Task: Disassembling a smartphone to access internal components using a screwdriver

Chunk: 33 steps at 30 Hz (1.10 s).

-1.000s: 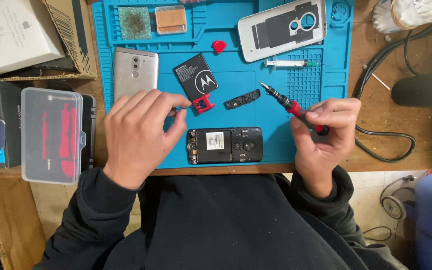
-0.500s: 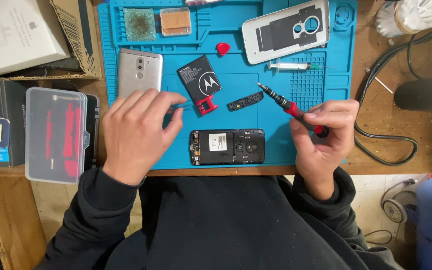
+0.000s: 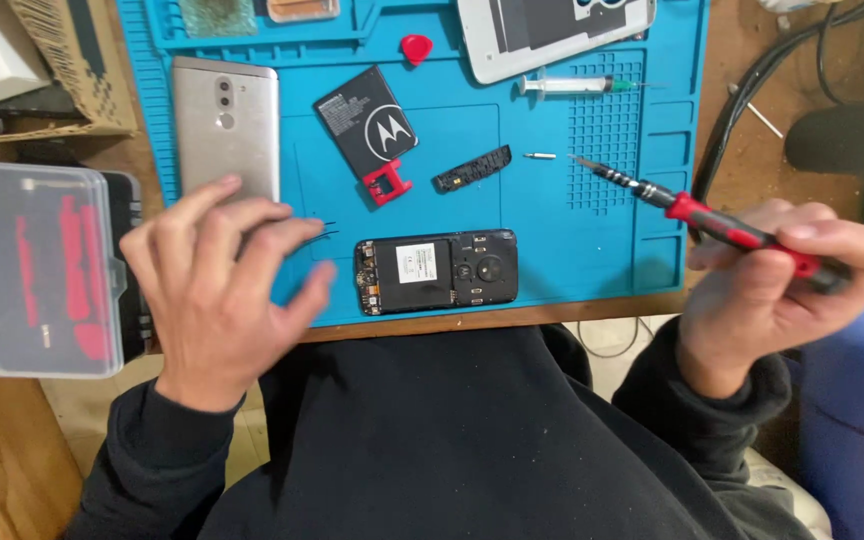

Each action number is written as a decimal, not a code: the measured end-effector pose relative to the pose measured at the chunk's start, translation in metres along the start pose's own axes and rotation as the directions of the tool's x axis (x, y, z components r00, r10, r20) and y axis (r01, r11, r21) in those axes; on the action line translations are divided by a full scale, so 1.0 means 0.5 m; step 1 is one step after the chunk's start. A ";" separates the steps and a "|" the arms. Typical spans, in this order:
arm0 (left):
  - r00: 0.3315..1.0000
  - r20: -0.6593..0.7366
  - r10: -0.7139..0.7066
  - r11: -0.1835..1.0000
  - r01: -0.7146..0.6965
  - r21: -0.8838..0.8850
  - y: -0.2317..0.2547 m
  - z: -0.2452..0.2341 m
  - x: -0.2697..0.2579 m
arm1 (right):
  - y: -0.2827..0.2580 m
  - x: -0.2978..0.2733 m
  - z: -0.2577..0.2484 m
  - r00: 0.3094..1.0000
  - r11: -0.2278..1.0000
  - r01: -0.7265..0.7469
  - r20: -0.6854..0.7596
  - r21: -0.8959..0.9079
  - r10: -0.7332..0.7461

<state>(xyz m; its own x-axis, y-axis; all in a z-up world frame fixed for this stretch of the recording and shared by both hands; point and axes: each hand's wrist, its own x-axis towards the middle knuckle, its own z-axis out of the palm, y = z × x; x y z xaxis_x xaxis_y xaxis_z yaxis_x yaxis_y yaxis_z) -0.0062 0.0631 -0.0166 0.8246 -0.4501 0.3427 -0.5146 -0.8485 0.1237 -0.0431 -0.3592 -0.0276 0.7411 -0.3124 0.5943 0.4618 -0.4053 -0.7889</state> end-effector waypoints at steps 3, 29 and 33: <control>0.988 0.113 0.107 0.994 -0.106 -0.012 0.036 -0.013 0.011 | 0.013 -0.012 -0.066 1.000 0.995 -0.010 0.015 -0.100 0.011; 0.970 0.236 0.058 0.978 -0.008 -0.208 0.050 0.004 0.015 | -0.133 -0.026 -0.075 0.829 0.950 -0.233 0.468 -0.210 0.306; 0.974 0.216 0.069 0.984 -0.031 -0.173 0.044 0.007 0.018 | -0.125 -0.017 -0.047 0.806 0.944 -0.246 0.495 -0.219 0.324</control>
<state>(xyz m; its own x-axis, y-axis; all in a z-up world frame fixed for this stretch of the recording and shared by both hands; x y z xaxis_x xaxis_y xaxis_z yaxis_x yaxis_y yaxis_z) -0.0091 0.0394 -0.0141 0.8183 -0.5572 0.1412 -0.5733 -0.7728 0.2723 -0.0896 -0.3515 0.0204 0.9884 0.0416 0.1460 0.1474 -0.4940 -0.8569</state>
